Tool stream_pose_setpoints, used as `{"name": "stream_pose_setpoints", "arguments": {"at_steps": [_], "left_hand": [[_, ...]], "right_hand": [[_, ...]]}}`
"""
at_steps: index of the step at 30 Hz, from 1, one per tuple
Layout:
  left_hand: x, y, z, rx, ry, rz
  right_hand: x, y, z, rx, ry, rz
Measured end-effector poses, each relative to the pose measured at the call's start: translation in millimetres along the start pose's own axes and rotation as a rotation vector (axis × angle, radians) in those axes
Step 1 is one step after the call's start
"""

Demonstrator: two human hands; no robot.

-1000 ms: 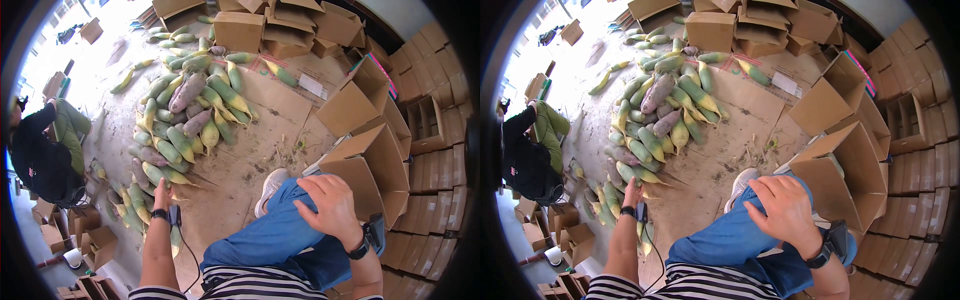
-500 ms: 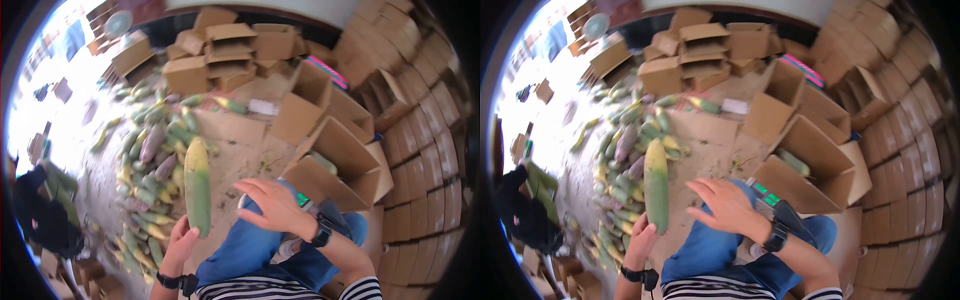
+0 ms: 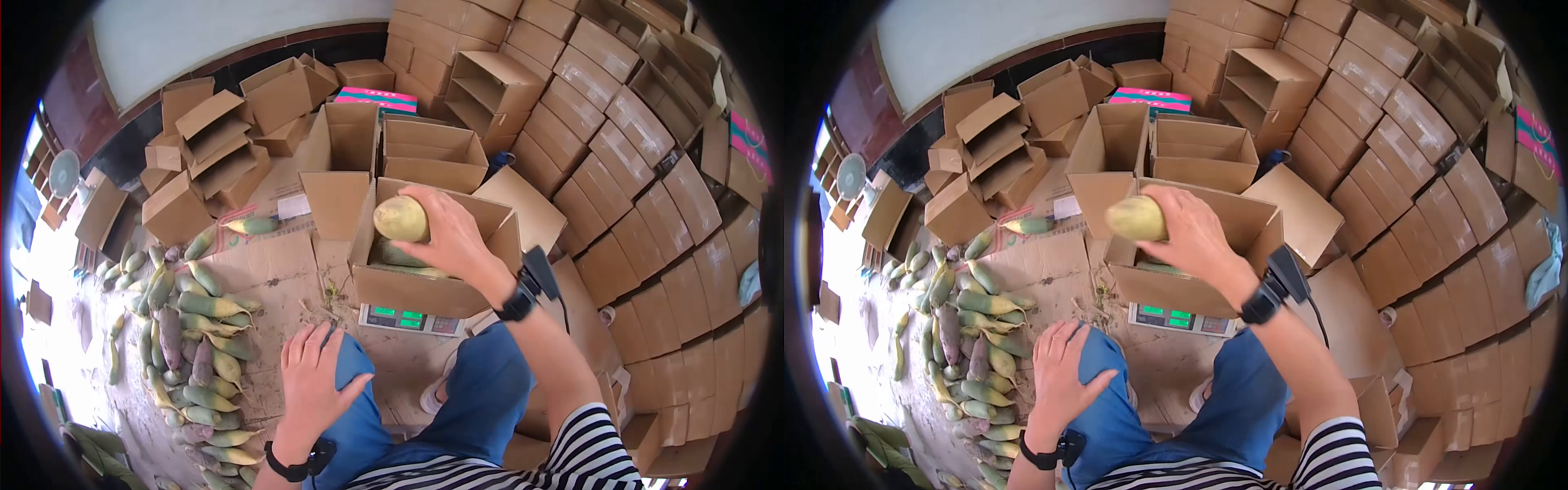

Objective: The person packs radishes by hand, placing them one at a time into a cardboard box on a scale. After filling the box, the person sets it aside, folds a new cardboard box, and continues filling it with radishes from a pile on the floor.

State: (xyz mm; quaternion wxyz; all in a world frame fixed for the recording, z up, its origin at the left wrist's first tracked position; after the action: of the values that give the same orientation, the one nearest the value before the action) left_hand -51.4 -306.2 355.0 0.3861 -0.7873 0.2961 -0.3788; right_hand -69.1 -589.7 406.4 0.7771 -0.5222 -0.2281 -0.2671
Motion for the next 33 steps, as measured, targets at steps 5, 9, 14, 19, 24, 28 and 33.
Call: {"name": "stream_pose_setpoints", "arguments": {"at_steps": [5,9,14,19,24,28,33], "left_hand": [[4,1,-1,0.056,0.021,-0.017],[7,2,1,0.035,0.001,-0.014],[14,4,-2,0.042,-0.001,0.011],[14,8,-3,0.057,0.002,0.002],[12,4,-5,0.05,-0.001,-0.023],[9,5,-1,0.038,0.001,-0.007],[-4,12,6,-0.025,-0.04,-0.049]], "right_hand": [[-62,53,-129,-0.107,0.292,0.348],[-98,73,-159,-0.152,0.453,0.78],[-115,97,-167,-0.146,0.431,1.063],[-95,88,-160,-0.169,0.455,0.883],[-74,67,-145,-0.172,0.392,0.464],[-49,48,-94,-0.074,0.253,0.086],[-23,47,37,0.334,0.126,0.172]]}}
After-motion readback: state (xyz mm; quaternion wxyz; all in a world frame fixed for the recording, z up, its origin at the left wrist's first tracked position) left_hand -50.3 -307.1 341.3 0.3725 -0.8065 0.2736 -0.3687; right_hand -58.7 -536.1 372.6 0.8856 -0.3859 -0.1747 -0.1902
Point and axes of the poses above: each hand's wrist, its own x-axis towards the middle knuckle, its own y-axis out of the palm, z = x × y, the point moved 3 cm from there along x, towards the middle knuckle, and after that the axes turned 5 degrees about -z, right-handed, at the moved point
